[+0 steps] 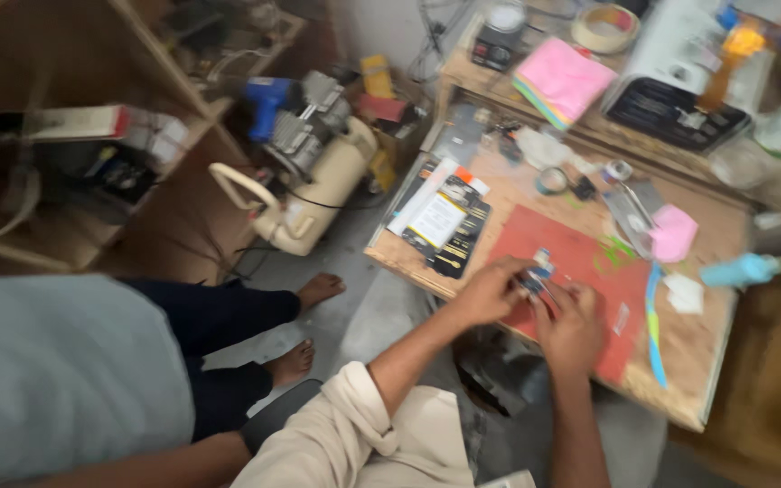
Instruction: The person disassembles a mobile phone using a screwdriver and a blue prying tool, removing internal components from the frame while seated at a workbench.
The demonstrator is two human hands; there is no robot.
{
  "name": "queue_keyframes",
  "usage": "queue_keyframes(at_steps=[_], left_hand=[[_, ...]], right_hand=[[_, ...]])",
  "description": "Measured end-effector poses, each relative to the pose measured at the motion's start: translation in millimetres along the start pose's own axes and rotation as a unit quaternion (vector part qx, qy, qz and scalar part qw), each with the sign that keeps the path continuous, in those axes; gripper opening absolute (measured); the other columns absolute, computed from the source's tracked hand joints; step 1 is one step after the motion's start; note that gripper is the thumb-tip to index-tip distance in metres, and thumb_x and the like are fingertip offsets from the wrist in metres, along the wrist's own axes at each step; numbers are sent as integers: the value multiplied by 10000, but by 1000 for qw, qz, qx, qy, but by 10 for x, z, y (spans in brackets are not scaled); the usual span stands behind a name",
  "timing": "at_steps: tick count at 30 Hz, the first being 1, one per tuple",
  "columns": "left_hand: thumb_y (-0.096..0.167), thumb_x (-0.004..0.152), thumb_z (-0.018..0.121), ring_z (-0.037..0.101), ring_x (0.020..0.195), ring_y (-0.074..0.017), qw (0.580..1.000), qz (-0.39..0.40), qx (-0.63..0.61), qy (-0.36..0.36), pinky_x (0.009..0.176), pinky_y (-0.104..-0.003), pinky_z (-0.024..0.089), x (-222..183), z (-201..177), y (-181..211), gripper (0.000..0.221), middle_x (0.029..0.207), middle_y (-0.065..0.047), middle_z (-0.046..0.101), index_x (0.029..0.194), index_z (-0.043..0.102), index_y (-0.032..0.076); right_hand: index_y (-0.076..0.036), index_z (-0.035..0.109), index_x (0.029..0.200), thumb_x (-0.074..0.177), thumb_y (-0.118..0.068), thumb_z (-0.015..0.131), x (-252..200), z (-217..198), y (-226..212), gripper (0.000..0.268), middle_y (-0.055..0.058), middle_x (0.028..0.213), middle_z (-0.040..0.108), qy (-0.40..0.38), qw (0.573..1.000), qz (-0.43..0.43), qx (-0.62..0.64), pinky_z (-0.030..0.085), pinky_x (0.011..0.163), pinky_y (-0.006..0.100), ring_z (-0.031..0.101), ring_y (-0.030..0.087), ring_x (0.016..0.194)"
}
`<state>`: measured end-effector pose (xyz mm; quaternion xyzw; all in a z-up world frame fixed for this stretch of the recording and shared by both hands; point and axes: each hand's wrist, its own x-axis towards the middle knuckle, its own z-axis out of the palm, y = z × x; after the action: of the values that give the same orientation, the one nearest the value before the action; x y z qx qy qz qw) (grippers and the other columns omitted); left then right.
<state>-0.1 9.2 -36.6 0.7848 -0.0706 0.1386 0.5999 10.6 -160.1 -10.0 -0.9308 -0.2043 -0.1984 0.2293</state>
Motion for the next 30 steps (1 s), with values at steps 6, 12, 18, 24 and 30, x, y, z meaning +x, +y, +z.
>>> queue_keyframes(at_steps=[6,12,18,24,30], left_hand=[[-19,850,732,705,862,-247,999,-29,2,-29,809,-360,568,32,-63,56,525,1069,-158,688,1358,604,18],[-52,840,679,720,870,-208,997,-64,-35,-41,779,-331,585,33,-134,131,615,1149,-138,723,1430,527,30],[-56,888,672,707,1000,-159,989,-26,-99,-107,862,-321,579,-9,-328,165,588,1153,-96,726,1454,552,50],[-37,951,663,664,1024,-137,992,-13,-112,60,862,-276,547,47,-929,103,481,1158,-69,729,1421,601,44],[388,1015,497,649,1040,-183,782,125,-470,391,777,-279,549,-214,-1764,33,525,1114,-74,666,1453,456,102]], right_hand=[[-181,777,1179,872,-157,772,192,28,163,308,87,1033,624,-64,995,24,72,525,734,440,660,311,890],[-193,791,1167,884,-41,692,400,21,217,336,69,1052,634,-26,999,5,34,533,815,425,660,291,1000],[-119,778,1083,745,-206,841,434,4,114,355,89,1039,645,-50,995,18,79,524,770,425,639,307,1010],[-125,791,1074,786,-218,857,557,59,201,310,105,1025,663,-17,999,40,28,528,856,447,645,307,995],[11,720,1267,868,-144,802,687,-41,311,436,219,1156,592,43,997,54,-40,479,888,487,574,401,1080]])
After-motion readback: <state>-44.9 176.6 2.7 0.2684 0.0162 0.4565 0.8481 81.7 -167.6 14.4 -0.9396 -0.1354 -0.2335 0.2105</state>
